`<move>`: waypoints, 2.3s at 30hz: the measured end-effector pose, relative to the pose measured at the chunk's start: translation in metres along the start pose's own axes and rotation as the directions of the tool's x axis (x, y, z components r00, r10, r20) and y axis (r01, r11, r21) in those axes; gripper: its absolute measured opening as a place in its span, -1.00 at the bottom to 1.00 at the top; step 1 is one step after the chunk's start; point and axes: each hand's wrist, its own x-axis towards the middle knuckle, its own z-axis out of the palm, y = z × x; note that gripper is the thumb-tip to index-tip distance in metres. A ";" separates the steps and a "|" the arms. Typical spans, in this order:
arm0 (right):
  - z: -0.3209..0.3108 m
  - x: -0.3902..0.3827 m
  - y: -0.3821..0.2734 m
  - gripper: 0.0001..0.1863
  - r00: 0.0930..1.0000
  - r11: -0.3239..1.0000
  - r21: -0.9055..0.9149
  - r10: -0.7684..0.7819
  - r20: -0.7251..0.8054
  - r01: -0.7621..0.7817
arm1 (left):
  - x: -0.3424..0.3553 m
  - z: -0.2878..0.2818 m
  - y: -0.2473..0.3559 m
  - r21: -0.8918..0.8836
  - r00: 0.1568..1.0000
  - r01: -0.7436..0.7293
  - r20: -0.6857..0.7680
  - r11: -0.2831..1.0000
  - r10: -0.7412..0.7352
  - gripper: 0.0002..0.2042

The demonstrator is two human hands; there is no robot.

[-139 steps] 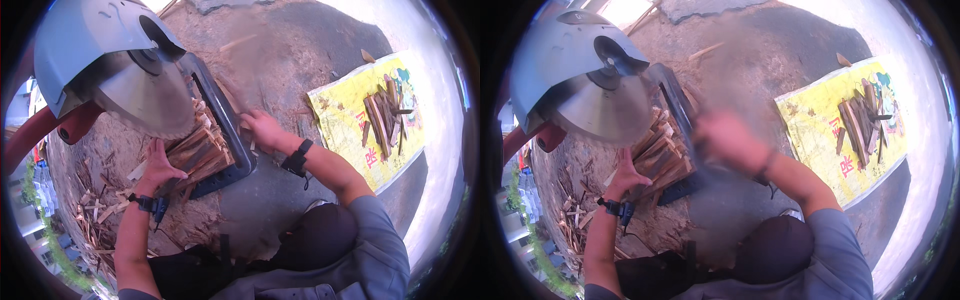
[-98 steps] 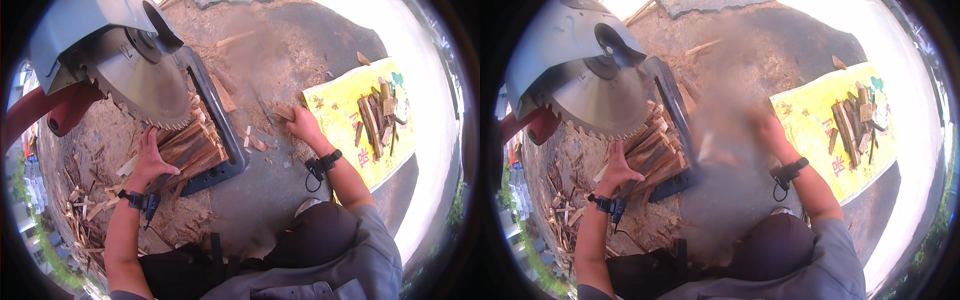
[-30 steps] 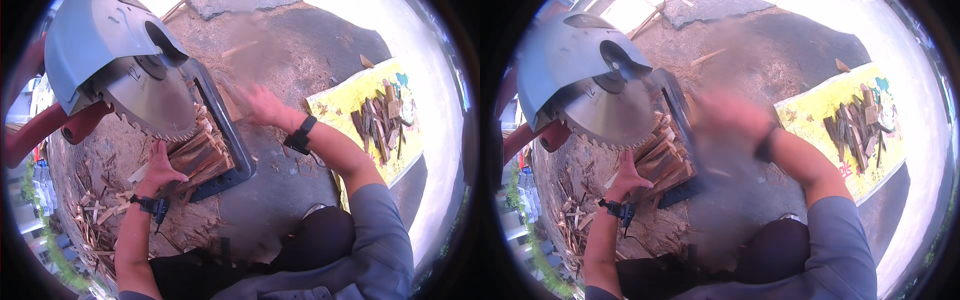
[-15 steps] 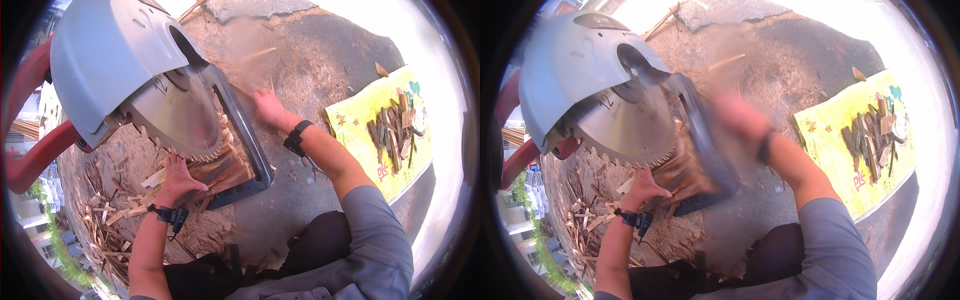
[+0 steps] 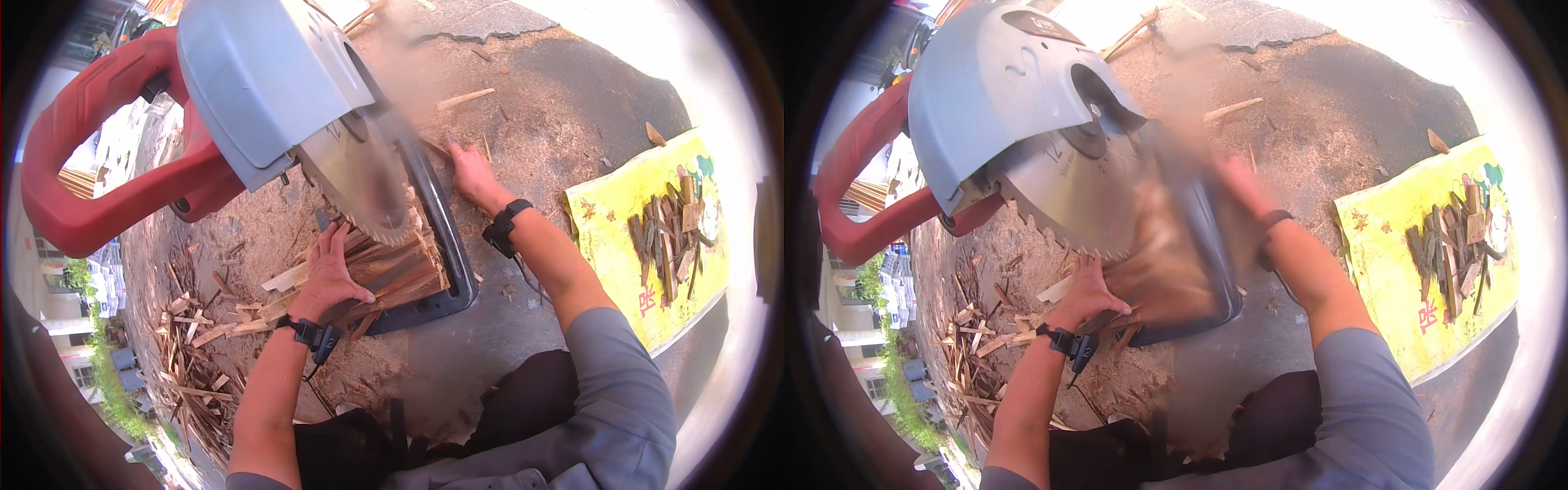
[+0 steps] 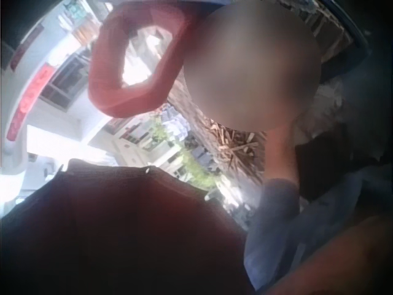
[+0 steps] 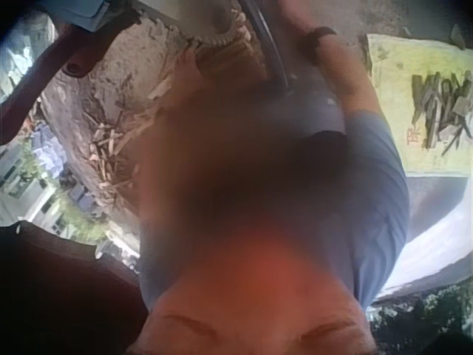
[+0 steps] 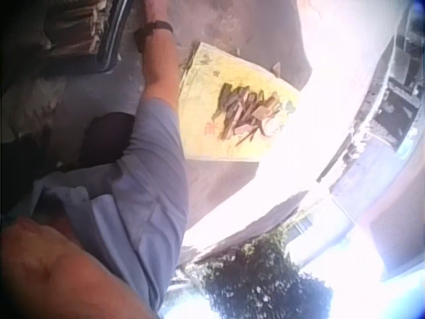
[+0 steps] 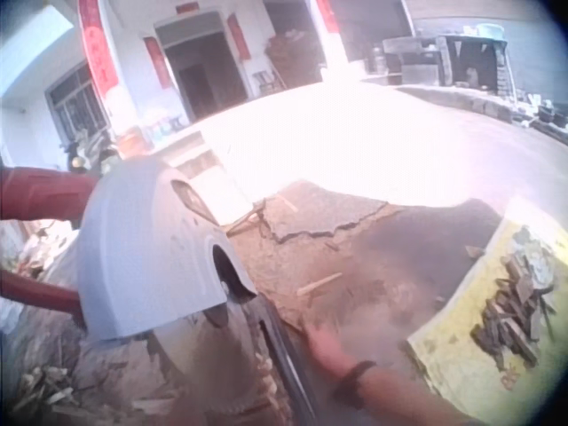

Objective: The person gathers pieces of wood from a pile by hand, stacks them onto a miter saw, and uses the saw to cut the pieces into smaller sections.

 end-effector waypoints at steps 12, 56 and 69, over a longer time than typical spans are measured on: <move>-0.161 -0.124 0.133 -0.57 0.874 0.933 0.331 0.276 -0.400 -0.143 | -0.014 -0.009 0.000 -0.171 0.995 -0.081 -0.075 0.982 0.069 0.27; 0.052 -0.233 -0.262 -0.44 0.673 -0.315 0.859 0.534 0.512 -0.404 | 0.036 0.022 -0.079 -0.412 0.920 -0.372 -0.048 0.831 0.389 0.19; 0.064 -0.257 -0.235 -0.50 0.654 -0.117 0.970 0.720 0.230 -0.212 | -0.005 -0.011 -0.029 -0.427 0.815 -0.530 -0.019 0.732 0.579 0.18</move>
